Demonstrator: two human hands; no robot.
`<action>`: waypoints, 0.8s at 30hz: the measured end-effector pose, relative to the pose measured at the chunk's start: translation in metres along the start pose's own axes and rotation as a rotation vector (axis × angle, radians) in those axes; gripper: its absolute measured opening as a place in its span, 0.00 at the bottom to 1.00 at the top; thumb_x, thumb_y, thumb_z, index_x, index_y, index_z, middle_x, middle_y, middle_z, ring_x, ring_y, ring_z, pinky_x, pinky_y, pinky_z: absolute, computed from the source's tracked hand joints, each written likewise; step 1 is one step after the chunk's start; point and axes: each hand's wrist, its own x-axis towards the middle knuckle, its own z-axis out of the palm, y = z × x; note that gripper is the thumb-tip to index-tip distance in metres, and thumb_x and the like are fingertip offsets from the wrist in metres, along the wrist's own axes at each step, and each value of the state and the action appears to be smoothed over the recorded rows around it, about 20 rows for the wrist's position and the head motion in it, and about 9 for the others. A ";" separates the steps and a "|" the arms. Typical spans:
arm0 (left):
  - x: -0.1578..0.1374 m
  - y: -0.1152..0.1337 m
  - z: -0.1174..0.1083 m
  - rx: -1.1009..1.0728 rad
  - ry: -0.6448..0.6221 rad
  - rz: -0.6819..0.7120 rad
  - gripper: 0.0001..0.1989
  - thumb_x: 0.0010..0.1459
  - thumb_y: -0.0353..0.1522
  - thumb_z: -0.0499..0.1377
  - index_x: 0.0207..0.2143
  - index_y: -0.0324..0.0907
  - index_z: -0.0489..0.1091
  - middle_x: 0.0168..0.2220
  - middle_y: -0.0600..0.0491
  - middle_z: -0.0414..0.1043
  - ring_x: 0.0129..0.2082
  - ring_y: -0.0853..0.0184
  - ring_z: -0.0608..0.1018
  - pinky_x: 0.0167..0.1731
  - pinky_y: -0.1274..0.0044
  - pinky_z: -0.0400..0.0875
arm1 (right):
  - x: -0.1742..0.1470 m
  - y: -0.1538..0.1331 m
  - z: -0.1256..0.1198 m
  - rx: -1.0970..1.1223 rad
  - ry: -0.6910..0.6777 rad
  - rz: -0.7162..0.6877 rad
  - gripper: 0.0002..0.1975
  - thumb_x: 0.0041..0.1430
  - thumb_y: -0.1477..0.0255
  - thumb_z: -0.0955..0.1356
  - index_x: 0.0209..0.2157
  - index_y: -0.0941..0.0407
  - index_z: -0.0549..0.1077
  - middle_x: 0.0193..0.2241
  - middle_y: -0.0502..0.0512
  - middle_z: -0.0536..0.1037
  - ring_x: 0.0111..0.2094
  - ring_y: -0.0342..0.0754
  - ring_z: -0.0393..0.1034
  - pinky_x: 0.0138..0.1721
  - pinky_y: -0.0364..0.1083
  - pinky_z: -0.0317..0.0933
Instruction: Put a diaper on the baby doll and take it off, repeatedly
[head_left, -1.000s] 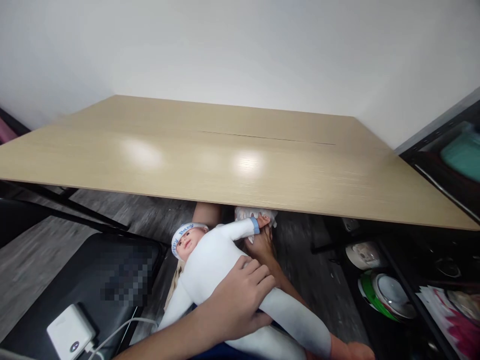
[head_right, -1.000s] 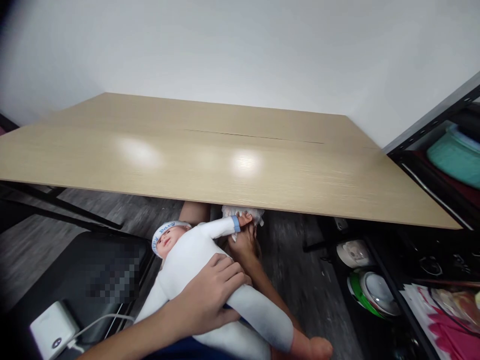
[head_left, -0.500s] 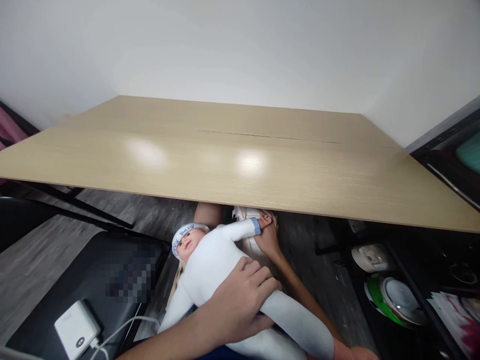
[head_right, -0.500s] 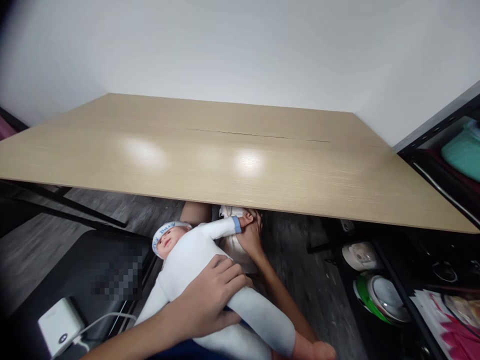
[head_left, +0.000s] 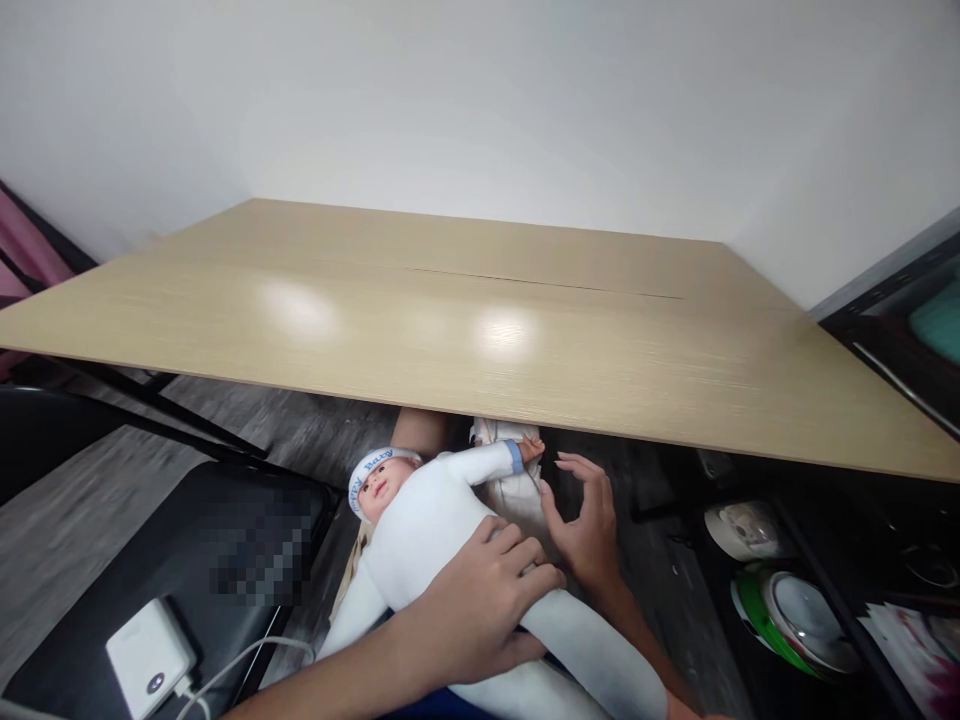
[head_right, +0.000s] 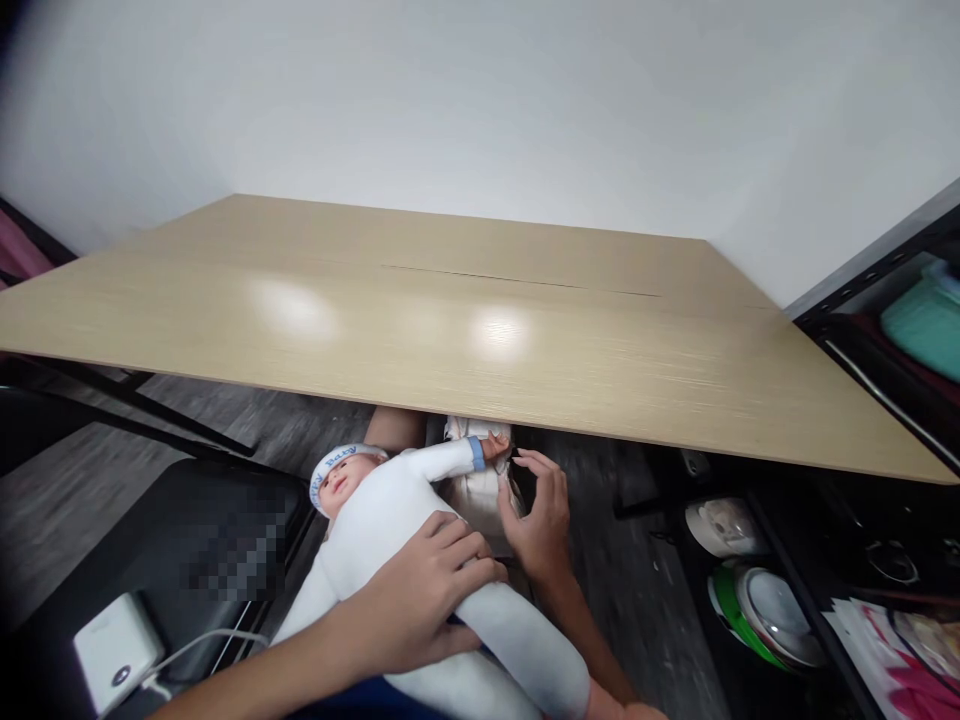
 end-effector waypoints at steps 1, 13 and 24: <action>-0.001 -0.001 0.000 -0.010 0.010 0.015 0.23 0.70 0.45 0.66 0.62 0.48 0.70 0.55 0.50 0.78 0.54 0.53 0.76 0.58 0.61 0.64 | 0.007 -0.013 -0.002 -0.019 -0.066 -0.060 0.17 0.73 0.66 0.69 0.60 0.52 0.74 0.58 0.64 0.81 0.61 0.61 0.74 0.66 0.62 0.67; -0.072 -0.009 -0.002 -0.116 0.410 0.069 0.25 0.75 0.42 0.63 0.70 0.53 0.66 0.66 0.44 0.75 0.67 0.51 0.75 0.68 0.56 0.70 | 0.093 -0.111 0.044 -0.193 -0.938 -0.450 0.08 0.69 0.76 0.71 0.49 0.57 0.76 0.47 0.61 0.82 0.49 0.59 0.76 0.53 0.54 0.67; -0.175 -0.061 0.065 -0.398 0.739 -0.727 0.36 0.64 0.50 0.69 0.69 0.49 0.65 0.66 0.39 0.74 0.67 0.38 0.77 0.63 0.51 0.79 | 0.084 -0.142 -0.049 0.122 -0.658 -0.351 0.21 0.67 0.74 0.70 0.60 0.50 0.73 0.52 0.55 0.83 0.50 0.55 0.80 0.49 0.49 0.71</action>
